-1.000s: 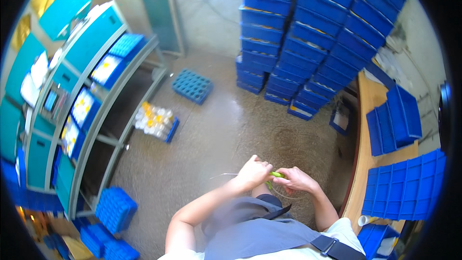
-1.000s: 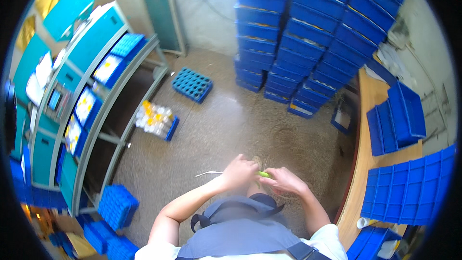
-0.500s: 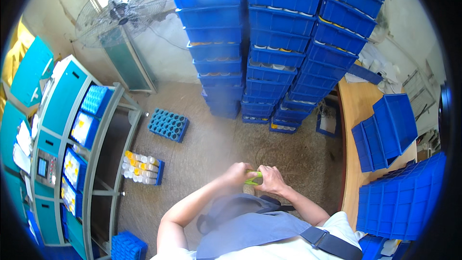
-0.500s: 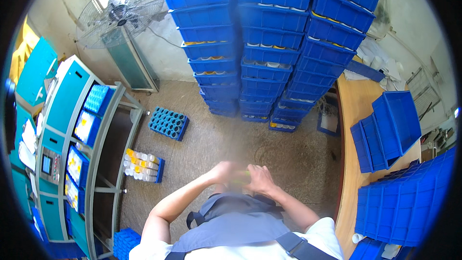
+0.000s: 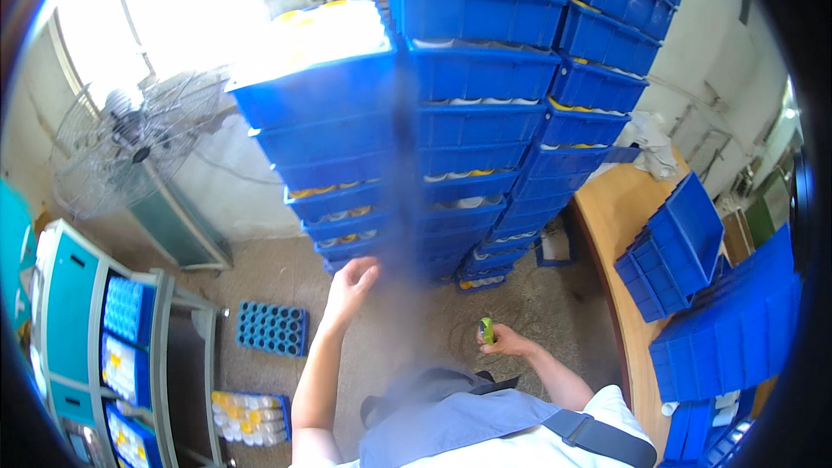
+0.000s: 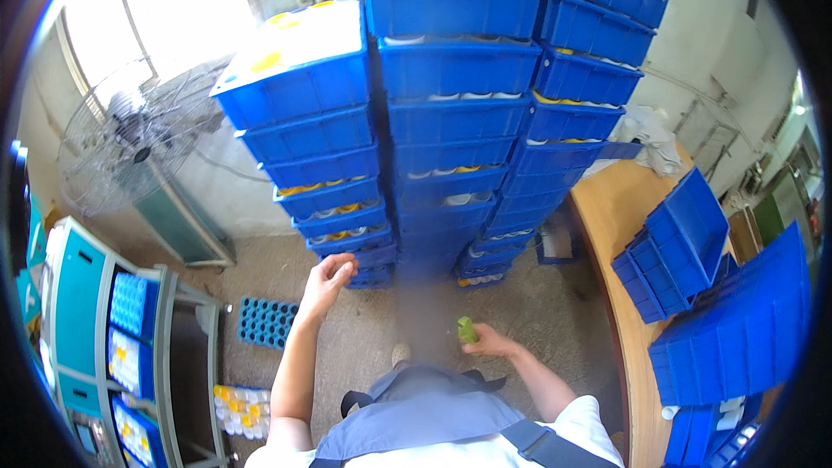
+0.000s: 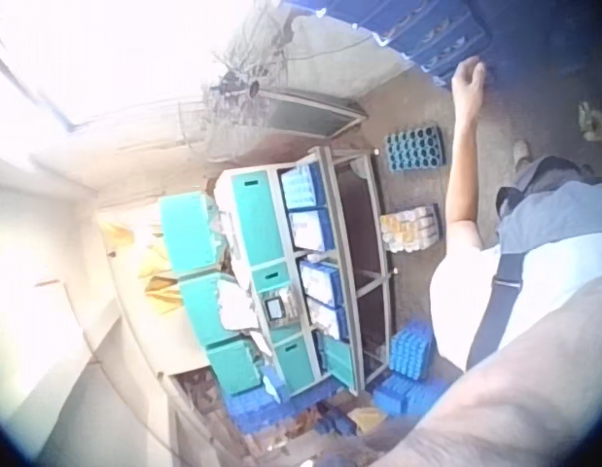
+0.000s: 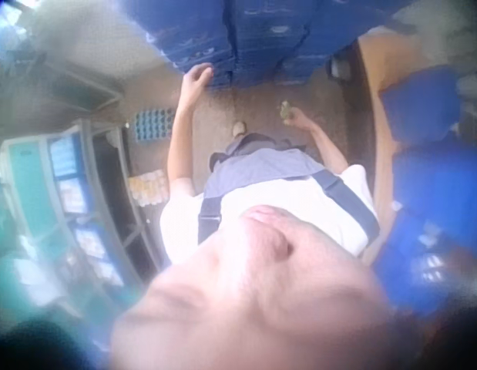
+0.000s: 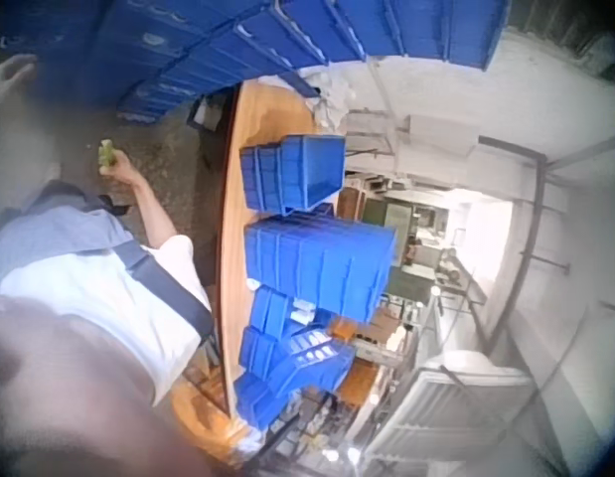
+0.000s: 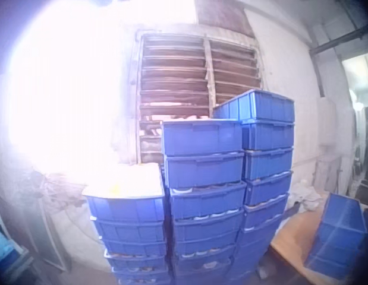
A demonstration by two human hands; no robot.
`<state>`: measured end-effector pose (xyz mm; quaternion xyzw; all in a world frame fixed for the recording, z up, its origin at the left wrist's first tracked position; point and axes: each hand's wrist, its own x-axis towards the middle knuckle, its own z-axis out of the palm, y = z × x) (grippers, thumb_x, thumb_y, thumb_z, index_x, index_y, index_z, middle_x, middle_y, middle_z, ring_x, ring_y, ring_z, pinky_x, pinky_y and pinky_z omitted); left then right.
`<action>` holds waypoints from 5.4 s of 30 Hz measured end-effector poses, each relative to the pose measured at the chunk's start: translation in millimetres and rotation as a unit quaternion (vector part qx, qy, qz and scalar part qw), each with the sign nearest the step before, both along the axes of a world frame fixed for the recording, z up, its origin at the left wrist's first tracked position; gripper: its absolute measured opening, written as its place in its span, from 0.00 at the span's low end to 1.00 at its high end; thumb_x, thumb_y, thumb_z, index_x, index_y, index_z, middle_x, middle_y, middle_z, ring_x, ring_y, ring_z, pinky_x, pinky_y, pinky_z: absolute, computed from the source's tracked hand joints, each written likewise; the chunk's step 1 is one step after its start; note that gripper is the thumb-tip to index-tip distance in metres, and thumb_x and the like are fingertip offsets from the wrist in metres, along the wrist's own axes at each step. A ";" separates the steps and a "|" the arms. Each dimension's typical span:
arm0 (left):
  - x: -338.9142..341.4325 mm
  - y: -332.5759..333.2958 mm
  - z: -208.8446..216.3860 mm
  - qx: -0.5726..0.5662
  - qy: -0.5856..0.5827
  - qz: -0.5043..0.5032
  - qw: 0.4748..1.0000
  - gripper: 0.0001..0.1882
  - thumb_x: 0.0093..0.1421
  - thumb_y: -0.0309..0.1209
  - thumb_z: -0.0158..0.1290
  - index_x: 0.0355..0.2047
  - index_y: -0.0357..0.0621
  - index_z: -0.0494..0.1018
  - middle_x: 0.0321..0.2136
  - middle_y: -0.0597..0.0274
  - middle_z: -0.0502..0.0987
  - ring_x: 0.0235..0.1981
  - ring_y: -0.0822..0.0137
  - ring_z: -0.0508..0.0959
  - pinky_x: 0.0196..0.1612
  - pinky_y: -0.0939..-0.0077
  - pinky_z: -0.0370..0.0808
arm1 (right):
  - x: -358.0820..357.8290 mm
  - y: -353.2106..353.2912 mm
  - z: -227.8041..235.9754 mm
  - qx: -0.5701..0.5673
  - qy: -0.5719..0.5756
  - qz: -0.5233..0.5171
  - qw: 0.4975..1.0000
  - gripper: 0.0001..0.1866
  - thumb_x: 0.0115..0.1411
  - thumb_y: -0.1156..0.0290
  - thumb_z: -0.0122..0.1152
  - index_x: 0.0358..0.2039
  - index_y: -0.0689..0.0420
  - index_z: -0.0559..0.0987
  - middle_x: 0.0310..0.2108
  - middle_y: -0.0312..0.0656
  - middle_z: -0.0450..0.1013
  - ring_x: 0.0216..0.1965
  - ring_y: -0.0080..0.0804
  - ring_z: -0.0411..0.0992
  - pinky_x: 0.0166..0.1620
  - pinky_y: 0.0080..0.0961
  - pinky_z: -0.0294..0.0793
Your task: The person moves between workstations, picks up blue trays and cylindrical plastic components, and places them into yellow crates and blue trays. They also handle a blue tray with circular holes and a pen, writing on a document before returning to sorting components.
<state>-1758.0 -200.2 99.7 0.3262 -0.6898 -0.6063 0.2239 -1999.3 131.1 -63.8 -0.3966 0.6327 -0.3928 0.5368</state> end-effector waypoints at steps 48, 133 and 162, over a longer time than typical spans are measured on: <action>-47.2 672.1 -206.4 -0.236 -0.202 -0.915 0.258 0.20 0.65 0.33 0.54 0.50 0.29 0.74 0.46 0.49 0.80 0.46 0.62 0.80 0.46 0.64 0.78 | 550.7 386.9 -84.2 -0.040 0.085 -0.960 0.264 0.28 0.44 0.76 0.73 0.48 0.55 0.76 0.32 0.31 0.72 0.39 0.22 0.68 0.43 0.28 0.70; 445.3 1725.1 -336.2 -0.323 -0.276 -0.835 0.351 0.15 0.64 0.38 0.53 0.40 0.38 0.80 0.27 0.56 0.82 0.27 0.65 0.81 0.35 0.69 0.78 | 1181.2 1380.4 -189.0 0.531 -0.124 -0.779 0.310 0.14 0.52 0.63 0.65 0.40 0.50 0.83 0.38 0.45 0.82 0.41 0.47 0.81 0.42 0.45 0.79; 466.4 1975.3 -69.5 0.506 -0.247 -0.459 0.688 0.48 0.61 0.59 0.57 0.69 0.39 0.53 0.67 0.44 0.59 0.67 0.45 0.60 0.70 0.47 0.57 | 1119.3 1784.2 21.1 -0.016 0.093 -0.912 0.399 0.24 0.63 0.64 0.66 0.56 0.58 0.71 0.46 0.41 0.73 0.46 0.33 0.71 0.51 0.30 0.72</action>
